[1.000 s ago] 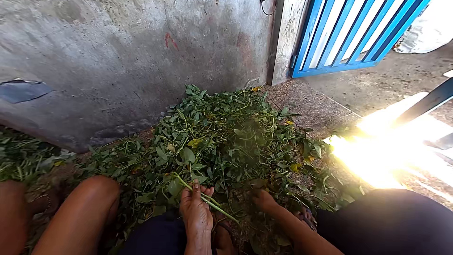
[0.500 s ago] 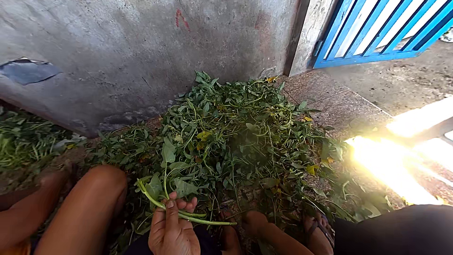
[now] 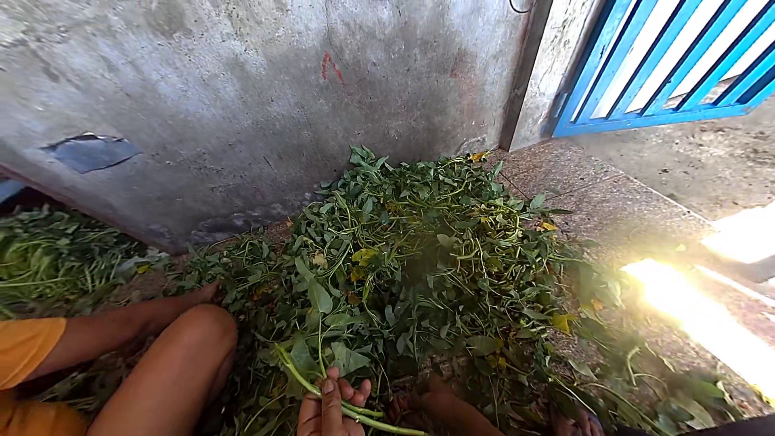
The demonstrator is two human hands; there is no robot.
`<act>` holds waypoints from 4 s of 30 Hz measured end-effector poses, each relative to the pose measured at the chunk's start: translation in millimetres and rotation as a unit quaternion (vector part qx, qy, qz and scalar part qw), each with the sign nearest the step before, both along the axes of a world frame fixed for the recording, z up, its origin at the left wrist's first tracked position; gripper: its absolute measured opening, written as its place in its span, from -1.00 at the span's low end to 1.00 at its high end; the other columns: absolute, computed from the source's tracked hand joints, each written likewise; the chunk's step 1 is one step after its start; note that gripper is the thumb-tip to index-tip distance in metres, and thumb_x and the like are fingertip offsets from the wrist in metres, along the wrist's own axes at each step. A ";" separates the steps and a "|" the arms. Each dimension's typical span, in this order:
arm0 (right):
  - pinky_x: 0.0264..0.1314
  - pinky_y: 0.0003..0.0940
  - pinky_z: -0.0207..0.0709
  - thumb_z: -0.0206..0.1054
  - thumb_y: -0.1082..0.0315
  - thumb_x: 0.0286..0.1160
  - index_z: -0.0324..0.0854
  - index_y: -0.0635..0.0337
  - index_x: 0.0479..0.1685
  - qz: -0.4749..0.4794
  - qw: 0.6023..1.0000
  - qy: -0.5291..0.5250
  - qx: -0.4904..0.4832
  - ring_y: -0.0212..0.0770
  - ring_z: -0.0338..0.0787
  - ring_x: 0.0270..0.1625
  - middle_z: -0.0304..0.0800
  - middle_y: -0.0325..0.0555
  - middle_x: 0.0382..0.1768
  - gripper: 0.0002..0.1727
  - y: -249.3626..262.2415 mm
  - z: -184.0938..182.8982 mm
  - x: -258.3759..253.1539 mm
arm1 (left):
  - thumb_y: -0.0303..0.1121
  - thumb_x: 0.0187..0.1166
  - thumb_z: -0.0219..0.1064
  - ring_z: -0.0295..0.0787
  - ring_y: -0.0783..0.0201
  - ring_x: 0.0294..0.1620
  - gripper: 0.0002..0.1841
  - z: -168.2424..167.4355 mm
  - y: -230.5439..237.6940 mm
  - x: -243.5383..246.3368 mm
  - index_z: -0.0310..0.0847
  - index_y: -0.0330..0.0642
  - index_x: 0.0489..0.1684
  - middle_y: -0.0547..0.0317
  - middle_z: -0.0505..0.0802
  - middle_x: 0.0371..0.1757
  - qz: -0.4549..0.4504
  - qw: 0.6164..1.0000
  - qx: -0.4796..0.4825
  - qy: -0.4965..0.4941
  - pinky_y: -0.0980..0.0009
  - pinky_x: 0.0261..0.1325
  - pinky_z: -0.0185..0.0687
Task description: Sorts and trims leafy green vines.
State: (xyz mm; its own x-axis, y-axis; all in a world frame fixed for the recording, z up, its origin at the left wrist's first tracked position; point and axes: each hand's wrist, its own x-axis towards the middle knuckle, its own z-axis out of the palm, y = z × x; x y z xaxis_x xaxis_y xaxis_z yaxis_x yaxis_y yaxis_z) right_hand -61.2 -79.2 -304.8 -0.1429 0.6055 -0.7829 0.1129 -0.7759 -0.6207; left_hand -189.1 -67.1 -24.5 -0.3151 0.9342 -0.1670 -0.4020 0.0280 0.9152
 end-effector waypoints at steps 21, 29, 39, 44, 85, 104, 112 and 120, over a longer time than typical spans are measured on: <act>0.13 0.03 0.66 0.42 0.48 0.41 0.69 0.42 0.08 -0.312 0.947 -0.067 0.046 0.04 0.81 -0.01 0.81 0.21 -0.06 -0.71 -10.7 45.6 28.5 | -0.52 0.85 -0.08 0.70 0.36 -0.57 -0.75 -10.4 -2.7 11.3 0.56 -0.31 -0.08 0.28 0.67 -0.51 -0.008 1.000 -0.029 0.004 0.36 -0.32 0.85; 0.41 -0.03 0.60 0.32 0.43 0.59 0.59 0.38 0.34 -0.188 0.973 -0.057 0.119 0.03 0.77 0.29 0.75 0.23 0.25 -0.62 -20.2 62.3 62.4 | -0.50 0.84 -0.01 0.67 0.35 -0.56 -0.77 -6.9 -7.1 26.6 0.61 -0.32 -0.07 0.23 0.67 -0.49 -0.011 0.998 -0.064 0.010 0.37 -0.34 0.81; 0.66 0.24 0.34 0.26 0.26 0.63 0.48 0.07 0.66 0.140 0.981 -0.121 0.054 0.25 0.48 0.65 0.51 0.28 0.59 -0.43 21.4 17.6 -4.7 | -0.52 0.84 -0.08 0.75 0.35 -0.52 -0.72 -8.3 -6.7 12.0 0.62 -0.29 -0.04 0.29 0.71 -0.48 -0.020 1.000 -0.003 0.002 0.34 -0.27 0.86; 0.61 0.24 0.41 0.35 0.13 0.53 0.54 0.18 0.56 0.112 0.978 -0.173 0.035 0.28 0.48 0.62 0.36 0.33 0.65 -0.39 16.9 10.5 -11.2 | -0.50 0.85 -0.09 0.73 0.36 -0.50 -0.72 -6.5 -3.1 12.9 0.60 -0.29 -0.04 0.28 0.70 -0.47 -0.022 1.000 -0.014 -0.013 0.35 -0.24 0.86; -0.10 -0.14 0.79 0.37 0.59 0.50 0.62 0.35 0.09 -0.419 0.882 0.168 0.134 -0.05 0.88 -0.17 0.87 0.12 -0.17 -0.77 -10.9 117.3 34.0 | -0.54 0.84 -0.04 0.86 0.26 -0.42 -0.78 -6.5 -3.8 17.8 0.56 -0.39 0.03 0.11 0.83 -0.40 -0.027 0.999 -0.044 0.009 0.34 -0.20 0.88; 0.16 -0.29 0.75 0.34 0.42 0.57 0.81 0.19 -0.18 -0.121 0.688 -0.331 0.635 -0.15 0.90 -0.02 0.92 -0.05 -0.19 -0.88 -90.1 194.0 27.6 | -0.59 0.73 0.17 0.88 0.19 -0.30 -0.83 -8.0 -18.9 29.5 0.71 -0.47 -0.05 -0.10 0.90 -0.22 -0.216 0.976 -0.030 0.020 0.38 -0.27 0.82; 0.16 -0.31 0.75 0.32 0.40 0.62 0.81 0.16 -0.17 -0.088 0.665 -0.349 0.654 -0.16 0.90 0.01 0.93 -0.08 -0.16 -0.86 -92.1 198.3 26.4 | -0.60 0.71 0.18 0.83 0.27 -0.33 -0.80 -6.5 -18.1 17.2 0.74 -0.47 0.04 -0.06 0.90 -0.16 -0.270 0.960 -0.015 0.072 0.47 -0.37 0.74; 0.22 -0.20 0.69 0.30 0.37 0.64 0.80 0.20 -0.26 -0.044 0.702 -0.324 0.633 0.00 0.80 0.13 0.84 0.01 -0.07 -0.81 -102.4 206.9 22.5 | -0.58 0.74 0.15 0.77 0.30 -0.48 -0.81 -7.2 -11.5 22.1 0.72 -0.45 -0.11 0.01 0.86 -0.35 -0.162 0.986 -0.015 0.020 0.49 -0.42 0.72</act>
